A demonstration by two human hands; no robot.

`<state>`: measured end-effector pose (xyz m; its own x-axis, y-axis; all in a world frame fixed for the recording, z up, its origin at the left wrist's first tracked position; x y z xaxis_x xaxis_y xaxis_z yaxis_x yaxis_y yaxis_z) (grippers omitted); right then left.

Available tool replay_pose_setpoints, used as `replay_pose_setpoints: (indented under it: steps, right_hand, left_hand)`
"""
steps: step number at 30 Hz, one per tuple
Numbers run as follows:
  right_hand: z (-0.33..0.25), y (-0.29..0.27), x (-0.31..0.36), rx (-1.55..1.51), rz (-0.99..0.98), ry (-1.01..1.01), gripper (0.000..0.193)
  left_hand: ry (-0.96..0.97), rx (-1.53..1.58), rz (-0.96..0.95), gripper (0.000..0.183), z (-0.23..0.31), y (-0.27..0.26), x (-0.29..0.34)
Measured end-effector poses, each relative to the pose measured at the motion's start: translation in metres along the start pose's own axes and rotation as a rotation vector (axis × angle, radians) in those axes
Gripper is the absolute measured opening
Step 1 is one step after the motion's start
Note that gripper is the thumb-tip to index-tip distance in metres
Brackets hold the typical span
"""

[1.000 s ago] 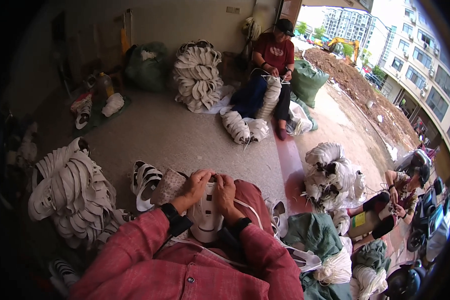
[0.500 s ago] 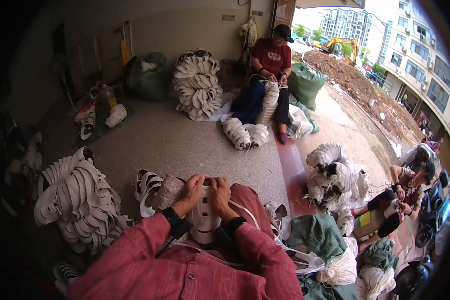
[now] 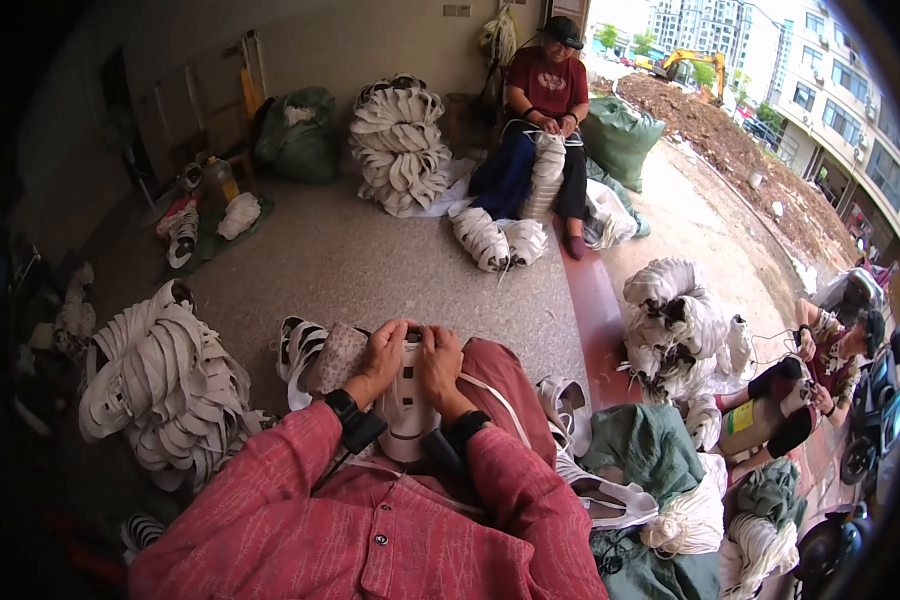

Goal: Threading laces through shoe upper components.

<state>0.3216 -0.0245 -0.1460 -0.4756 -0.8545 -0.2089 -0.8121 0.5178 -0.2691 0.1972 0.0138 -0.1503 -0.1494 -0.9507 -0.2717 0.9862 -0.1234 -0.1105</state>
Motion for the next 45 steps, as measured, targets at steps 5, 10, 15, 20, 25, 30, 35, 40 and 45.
replay_pose_setpoints:
  steps: [5, 10, 15, 20, 25, 30, 35, 40, 45]
  right_hand:
    - [0.001, -0.014, 0.012, -0.611, 0.013, 0.027, 0.021]
    - [0.014, -0.038, 0.026, -0.472, 0.04, 0.049, 0.02]
    - [0.0, -0.013, 0.027, -0.292, 0.086, -0.21, 0.017]
    - [0.007, -0.019, 0.02, -0.193, 0.159, -0.286, 0.015]
    - [0.004, -0.022, 0.021, -0.171, 0.109, -0.231, 0.019]
    - [0.001, -0.021, 0.023, -0.179, 0.117, -0.254, 0.019]
    - [-0.002, -0.021, 0.026, -0.146, 0.2, -0.343, 0.02]
    - [0.001, -0.02, 0.025, -0.121, 0.067, -0.165, 0.019]
    - [0.001, -0.019, 0.023, -0.109, 0.063, -0.167, 0.02]
  left_hand:
    - [-0.005, 0.003, -0.03, 0.031, 0.007, -0.001, 0.004]
    - [-0.058, 0.053, -0.08, 0.029, -0.003, 0.006, 0.001]
    - [-0.136, 0.264, -0.044, 0.027, -0.024, -0.005, -0.008]
    - [-0.049, 0.167, -0.069, 0.027, -0.015, 0.002, -0.01]
    - [-0.081, 0.137, -0.073, 0.028, -0.007, 0.003, -0.006]
    - [-0.041, 0.071, -0.067, 0.029, -0.003, 0.0, -0.003]
    - [-0.036, 0.093, -0.083, 0.03, -0.007, 0.0, -0.004]
    - [-0.045, 0.09, -0.066, 0.029, -0.012, -0.002, -0.007]
    - [-0.078, 0.145, -0.085, 0.029, -0.014, 0.001, -0.007]
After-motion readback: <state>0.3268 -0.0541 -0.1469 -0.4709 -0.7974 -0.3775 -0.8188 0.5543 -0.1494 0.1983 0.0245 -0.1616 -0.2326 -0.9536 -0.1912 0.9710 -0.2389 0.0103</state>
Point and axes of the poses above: each hand's wrist, its own x-axis away from the middle knuckle, its own y-axis out of the palm, z = x × y, the point moved 4 cm from there along -x, towards the middle knuckle
